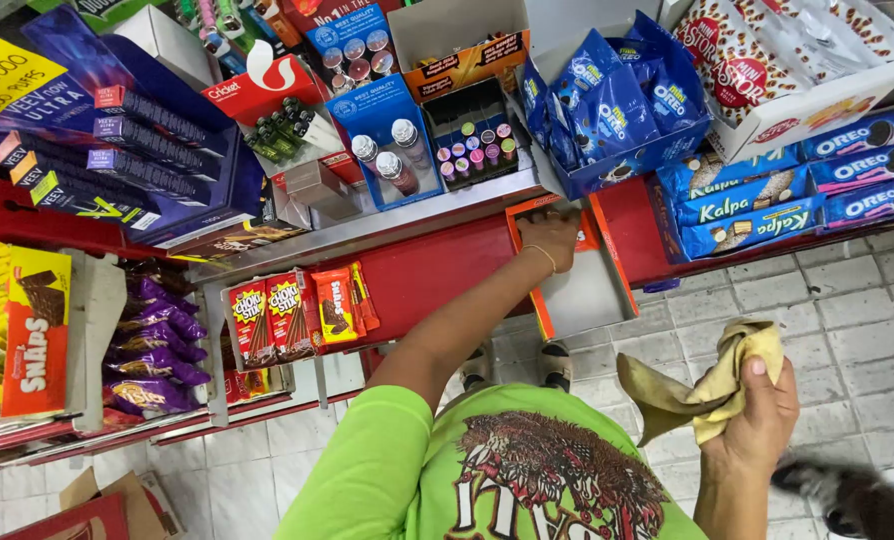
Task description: The person wipes down snack packages and a plastic display box using a yellow cloth by hand, then places the items into the box.
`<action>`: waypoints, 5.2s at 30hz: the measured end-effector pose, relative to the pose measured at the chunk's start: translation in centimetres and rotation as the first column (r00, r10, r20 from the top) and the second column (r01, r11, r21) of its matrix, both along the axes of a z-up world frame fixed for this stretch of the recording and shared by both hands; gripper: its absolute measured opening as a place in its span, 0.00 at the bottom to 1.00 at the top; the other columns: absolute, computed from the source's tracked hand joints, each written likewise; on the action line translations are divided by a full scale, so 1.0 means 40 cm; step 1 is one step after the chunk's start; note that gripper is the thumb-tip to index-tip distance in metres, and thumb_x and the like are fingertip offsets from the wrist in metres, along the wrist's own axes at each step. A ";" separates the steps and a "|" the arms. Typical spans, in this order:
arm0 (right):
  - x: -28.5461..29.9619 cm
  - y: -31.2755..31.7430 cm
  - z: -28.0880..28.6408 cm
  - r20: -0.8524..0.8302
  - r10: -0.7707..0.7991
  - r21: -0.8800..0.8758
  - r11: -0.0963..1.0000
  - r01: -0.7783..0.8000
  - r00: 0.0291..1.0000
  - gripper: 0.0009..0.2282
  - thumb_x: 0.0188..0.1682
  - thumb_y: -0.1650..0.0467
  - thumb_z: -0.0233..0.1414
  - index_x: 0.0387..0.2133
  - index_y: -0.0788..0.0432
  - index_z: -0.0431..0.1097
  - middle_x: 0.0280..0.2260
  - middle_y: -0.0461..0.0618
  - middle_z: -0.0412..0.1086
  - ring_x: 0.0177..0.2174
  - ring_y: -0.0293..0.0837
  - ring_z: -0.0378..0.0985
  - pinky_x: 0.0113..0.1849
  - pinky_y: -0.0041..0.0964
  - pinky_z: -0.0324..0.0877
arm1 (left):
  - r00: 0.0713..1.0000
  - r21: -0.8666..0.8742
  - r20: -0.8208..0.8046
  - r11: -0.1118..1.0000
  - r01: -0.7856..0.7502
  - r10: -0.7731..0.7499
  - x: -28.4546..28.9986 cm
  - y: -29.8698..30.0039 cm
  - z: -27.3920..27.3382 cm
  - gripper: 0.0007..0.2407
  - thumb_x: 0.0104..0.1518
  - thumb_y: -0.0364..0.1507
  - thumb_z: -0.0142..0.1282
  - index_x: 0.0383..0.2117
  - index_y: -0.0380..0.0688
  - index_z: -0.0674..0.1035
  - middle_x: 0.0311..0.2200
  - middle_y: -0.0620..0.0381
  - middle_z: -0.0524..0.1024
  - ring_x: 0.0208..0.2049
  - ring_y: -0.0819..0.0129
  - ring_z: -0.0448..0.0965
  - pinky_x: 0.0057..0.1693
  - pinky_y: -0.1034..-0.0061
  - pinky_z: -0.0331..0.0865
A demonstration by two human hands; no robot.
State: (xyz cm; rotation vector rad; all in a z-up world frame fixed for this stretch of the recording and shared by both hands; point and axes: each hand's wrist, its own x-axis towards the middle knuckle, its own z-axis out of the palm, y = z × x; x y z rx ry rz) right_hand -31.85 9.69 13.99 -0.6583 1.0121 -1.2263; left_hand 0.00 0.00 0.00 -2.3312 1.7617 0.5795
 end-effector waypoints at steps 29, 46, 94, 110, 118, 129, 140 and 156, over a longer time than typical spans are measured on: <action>0.173 0.015 -0.001 -0.089 0.281 0.117 0.956 -0.270 0.956 0.11 0.55 0.71 0.52 0.50 0.60 0.69 0.43 0.46 0.73 0.38 0.32 0.73 0.43 0.21 0.68 | -0.950 0.509 -0.310 0.851 -0.128 0.043 0.059 0.351 0.137 0.24 0.59 0.24 0.53 0.63 0.31 0.63 0.57 0.33 0.71 0.53 0.32 0.75 0.52 0.43 0.76; 0.504 0.099 0.152 -0.919 -0.071 -0.393 0.090 -0.915 0.387 0.16 0.40 0.63 0.64 0.43 0.30 0.79 0.44 0.42 0.69 0.28 0.52 0.80 0.33 0.41 0.78 | -0.905 0.521 -0.375 0.761 -0.386 -0.202 0.143 0.493 0.222 0.29 0.71 0.55 0.48 0.61 0.40 0.72 0.49 0.33 0.78 0.49 0.42 0.81 0.52 0.46 0.79; 0.540 0.119 0.102 -0.759 0.066 -0.534 0.506 -0.678 0.647 0.14 0.48 0.81 0.59 0.49 0.72 0.74 0.44 0.63 0.64 0.36 0.49 0.65 0.36 0.38 0.63 | -0.514 0.418 -0.852 0.722 -0.552 0.100 0.172 0.620 0.411 0.28 0.68 0.51 0.40 0.48 0.32 0.76 0.32 0.43 0.82 0.24 0.68 0.82 0.30 0.79 0.77; 0.424 0.124 0.019 -0.608 0.468 -0.500 0.403 -0.767 0.642 0.17 0.36 0.76 0.64 0.42 0.55 0.80 0.36 0.59 0.72 0.33 0.53 0.75 0.36 0.48 0.69 | -0.425 0.379 -0.891 0.254 -0.890 -0.158 0.139 0.578 0.311 0.14 0.68 0.41 0.54 0.44 0.44 0.80 0.34 0.51 0.83 0.34 0.66 0.85 0.43 0.72 0.80; 0.458 0.080 -0.032 -0.450 0.482 -0.554 0.509 -0.658 0.752 0.13 0.40 0.75 0.64 0.40 0.63 0.78 0.36 0.61 0.69 0.36 0.51 0.71 0.39 0.47 0.67 | -0.367 0.189 -0.894 0.523 -0.831 -0.259 0.086 0.571 0.325 0.24 0.69 0.37 0.53 0.71 0.48 0.64 0.51 0.50 0.79 0.49 0.69 0.80 0.55 0.71 0.76; 0.562 0.100 0.028 -0.409 0.471 -0.502 0.599 -0.624 0.782 0.09 0.49 0.78 0.58 0.43 0.66 0.74 0.36 0.60 0.71 0.38 0.51 0.72 0.43 0.49 0.63 | -0.748 0.569 -0.657 0.589 -0.574 -0.093 0.050 0.555 0.515 0.29 0.63 0.61 0.45 0.41 0.46 0.80 0.21 0.59 0.78 0.21 0.76 0.80 0.31 0.85 0.75; 0.531 0.145 0.064 -0.632 0.522 -0.458 0.345 -0.819 0.573 0.13 0.40 0.74 0.64 0.40 0.57 0.80 0.33 0.59 0.72 0.32 0.55 0.76 0.34 0.48 0.69 | -0.610 0.433 -0.706 0.462 -0.774 -0.361 0.150 0.542 0.381 0.30 0.65 0.56 0.47 0.59 0.43 0.72 0.41 0.44 0.81 0.39 0.61 0.85 0.44 0.71 0.82; 0.504 0.053 0.038 -0.686 0.244 -0.544 0.454 -0.706 0.685 0.12 0.44 0.77 0.63 0.43 0.60 0.80 0.36 0.61 0.68 0.27 0.53 0.72 0.27 0.43 0.66 | -0.511 0.414 -0.859 0.549 -0.726 -0.028 0.133 0.598 0.414 0.24 0.67 0.51 0.49 0.35 0.38 0.78 0.23 0.51 0.78 0.22 0.69 0.83 0.32 0.76 0.79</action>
